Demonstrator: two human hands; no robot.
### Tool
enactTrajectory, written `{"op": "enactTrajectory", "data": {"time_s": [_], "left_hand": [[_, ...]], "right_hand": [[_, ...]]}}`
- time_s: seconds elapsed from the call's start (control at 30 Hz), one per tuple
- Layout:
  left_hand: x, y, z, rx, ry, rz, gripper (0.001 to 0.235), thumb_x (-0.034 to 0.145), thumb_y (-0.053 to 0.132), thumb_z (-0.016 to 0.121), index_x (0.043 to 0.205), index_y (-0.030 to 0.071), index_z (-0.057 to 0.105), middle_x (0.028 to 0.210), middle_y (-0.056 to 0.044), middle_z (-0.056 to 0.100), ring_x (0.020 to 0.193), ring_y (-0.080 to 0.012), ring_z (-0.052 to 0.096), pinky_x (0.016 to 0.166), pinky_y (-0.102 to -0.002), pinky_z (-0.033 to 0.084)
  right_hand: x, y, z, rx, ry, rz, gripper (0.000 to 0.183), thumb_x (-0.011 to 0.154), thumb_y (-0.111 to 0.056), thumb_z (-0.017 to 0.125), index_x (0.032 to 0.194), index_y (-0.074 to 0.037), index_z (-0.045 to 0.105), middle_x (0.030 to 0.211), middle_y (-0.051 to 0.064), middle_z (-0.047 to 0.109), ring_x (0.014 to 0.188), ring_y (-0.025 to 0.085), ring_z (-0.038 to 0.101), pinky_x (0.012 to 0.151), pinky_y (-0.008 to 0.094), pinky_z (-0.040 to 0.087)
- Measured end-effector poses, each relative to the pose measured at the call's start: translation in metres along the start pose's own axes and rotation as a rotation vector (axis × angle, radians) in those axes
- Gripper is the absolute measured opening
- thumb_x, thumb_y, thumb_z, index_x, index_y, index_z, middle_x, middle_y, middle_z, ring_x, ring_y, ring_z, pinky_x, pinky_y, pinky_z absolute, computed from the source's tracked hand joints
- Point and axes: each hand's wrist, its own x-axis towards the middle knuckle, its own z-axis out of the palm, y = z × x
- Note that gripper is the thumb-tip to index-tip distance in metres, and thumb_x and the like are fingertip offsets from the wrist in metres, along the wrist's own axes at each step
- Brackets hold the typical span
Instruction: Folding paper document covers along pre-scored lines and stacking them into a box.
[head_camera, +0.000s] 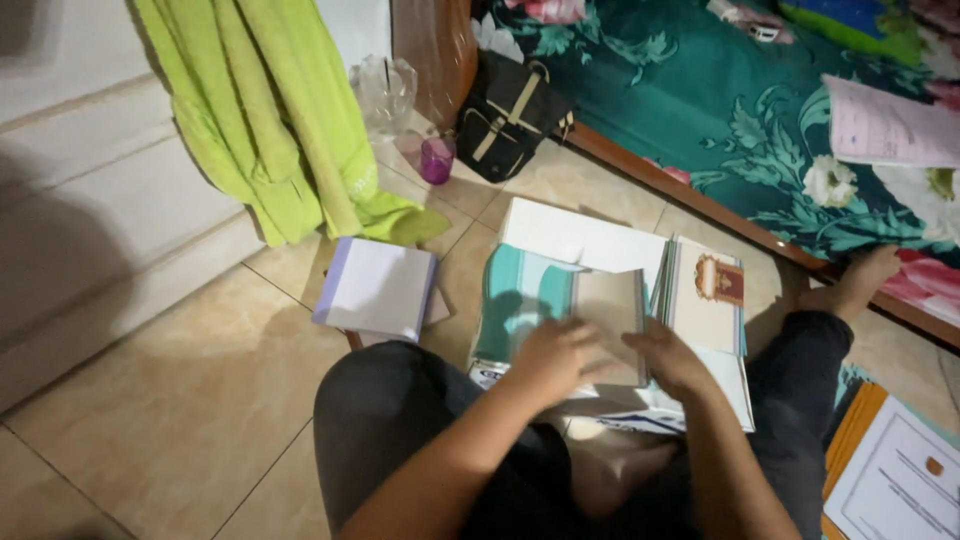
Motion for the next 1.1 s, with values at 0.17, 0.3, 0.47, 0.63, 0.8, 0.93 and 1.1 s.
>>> {"op": "enactTrajectory", "data": {"time_s": [0.17,0.3,0.47,0.63,0.8,0.93,1.1], "left_hand": [[-0.009,-0.028,0.001,0.051,-0.443,-0.355,0.054,0.089,0.042,0.07,0.141,0.027,0.062,0.144,-0.016,0.059,0.142,-0.0445,0.044,0.108,-0.066,0.033],[-0.02,-0.038,0.03,0.089,-0.387,-0.341,0.034,0.091,0.037,0.065,0.122,0.026,0.072,0.134,-0.012,0.064,0.133,-0.0369,0.051,0.101,-0.055,0.038],[-0.006,-0.045,0.007,-0.138,-0.506,-0.513,0.069,0.083,0.003,0.061,0.15,0.005,0.044,0.13,-0.02,0.064,0.129,-0.039,0.054,0.105,-0.052,0.039],[-0.005,-0.052,-0.012,-0.613,0.028,-0.987,0.082,0.092,-0.003,0.044,0.159,-0.007,-0.001,0.135,-0.04,0.054,0.13,-0.0519,0.054,0.11,-0.059,0.043],[0.002,-0.055,-0.002,0.124,0.305,-0.404,0.054,0.084,0.004,0.061,0.137,-0.002,0.056,0.135,-0.022,0.06,0.131,-0.042,0.054,0.104,-0.053,0.043],[-0.011,-0.053,0.02,0.146,-0.206,-0.436,0.044,0.1,0.024,0.05,0.142,0.012,0.056,0.155,-0.021,0.042,0.149,-0.0445,0.028,0.118,-0.061,0.017],[-0.004,-0.044,0.008,0.144,-0.688,-0.612,0.057,0.108,0.033,0.027,0.159,0.007,0.028,0.17,-0.02,0.013,0.158,-0.0371,0.005,0.126,-0.054,-0.007]], "right_hand": [[0.028,0.016,-0.038,0.24,-0.079,-0.061,0.048,0.098,-0.023,0.065,0.13,0.012,0.06,0.108,0.029,0.071,0.094,0.038,0.066,0.081,0.051,0.052],[-0.012,-0.059,-0.009,0.462,-0.158,-0.048,0.09,0.098,-0.068,0.041,0.15,0.006,0.044,0.15,0.03,0.047,0.141,0.046,0.043,0.116,0.062,0.027],[-0.074,-0.125,0.052,0.081,-0.261,-0.163,0.089,0.099,-0.07,0.027,0.163,-0.008,0.021,0.167,0.023,0.016,0.151,0.046,0.015,0.121,0.062,0.016],[-0.053,-0.073,0.087,-0.632,-0.181,-0.397,0.077,0.104,-0.053,0.036,0.161,-0.004,0.02,0.166,0.023,0.023,0.154,0.036,0.022,0.126,0.047,0.013],[-0.053,-0.064,0.096,-0.774,0.002,-0.579,0.071,0.1,-0.037,0.051,0.156,0.002,0.032,0.157,0.031,0.035,0.146,0.045,0.035,0.12,0.054,0.025],[-0.049,-0.068,0.092,-0.775,-0.108,-0.425,0.065,0.106,-0.039,0.035,0.161,-0.004,0.023,0.167,0.02,0.021,0.155,0.036,0.019,0.125,0.048,0.017],[0.004,-0.075,0.087,-0.786,-0.128,-0.403,0.064,0.109,-0.041,0.02,0.163,-0.006,0.015,0.169,0.019,0.016,0.157,0.035,0.015,0.125,0.05,0.016]]}}
